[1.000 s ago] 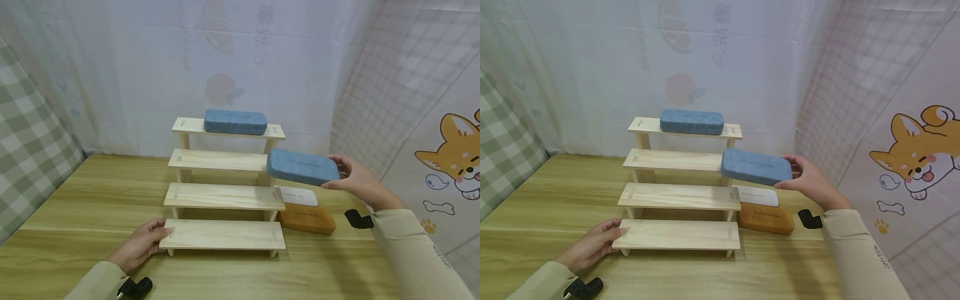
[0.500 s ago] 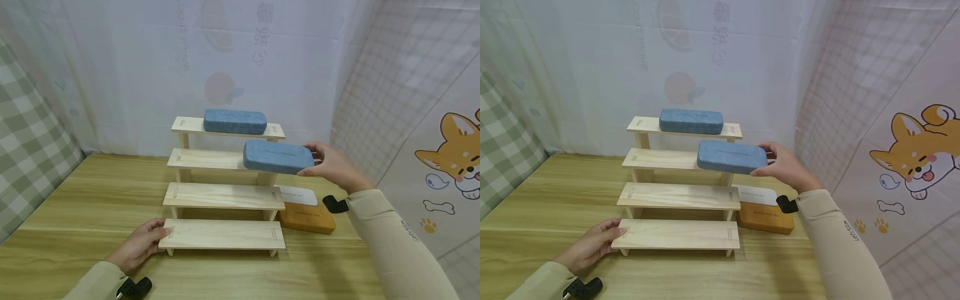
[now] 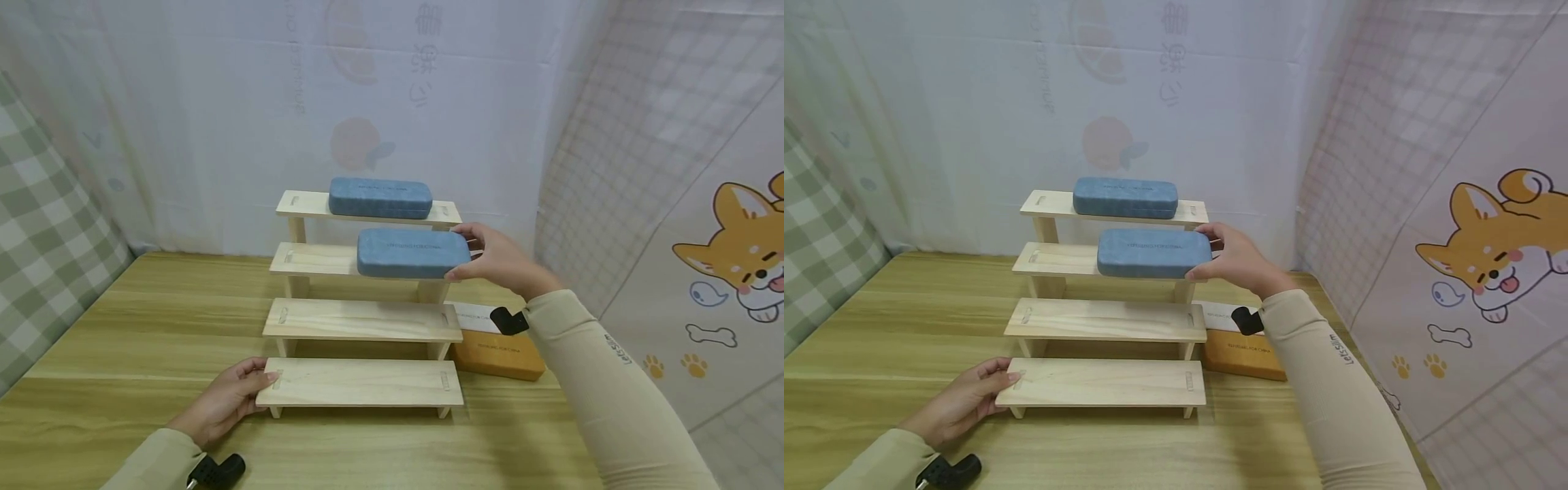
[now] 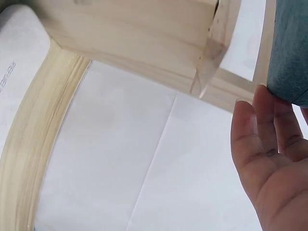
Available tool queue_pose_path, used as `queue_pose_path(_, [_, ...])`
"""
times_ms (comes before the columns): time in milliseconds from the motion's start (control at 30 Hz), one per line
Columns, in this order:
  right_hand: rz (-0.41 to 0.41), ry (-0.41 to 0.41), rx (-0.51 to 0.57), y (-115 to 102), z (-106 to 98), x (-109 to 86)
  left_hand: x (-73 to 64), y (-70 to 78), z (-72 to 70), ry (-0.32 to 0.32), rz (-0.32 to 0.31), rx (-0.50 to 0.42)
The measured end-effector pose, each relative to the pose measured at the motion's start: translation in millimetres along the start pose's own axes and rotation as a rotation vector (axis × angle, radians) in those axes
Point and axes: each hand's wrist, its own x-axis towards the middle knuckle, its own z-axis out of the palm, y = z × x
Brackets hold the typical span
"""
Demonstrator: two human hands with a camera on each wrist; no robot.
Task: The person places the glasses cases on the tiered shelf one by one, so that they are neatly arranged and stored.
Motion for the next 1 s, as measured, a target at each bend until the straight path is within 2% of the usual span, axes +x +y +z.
queue_pose_path(300, [-0.009,-0.004,0.031,-4,14,14.3,0.4,-0.5,-1.0,-0.012,0.004,-0.003])
queue_pose_path(633, [0.011,-0.003,-0.003,-13,27,26.1,0.1,0.6,-0.6,-0.009,-0.003,0.001])
queue_pose_path(1000, [0.013,-0.016,0.006,-20,36,33.7,0.7,-1.0,-1.6,-0.004,-0.006,0.003])
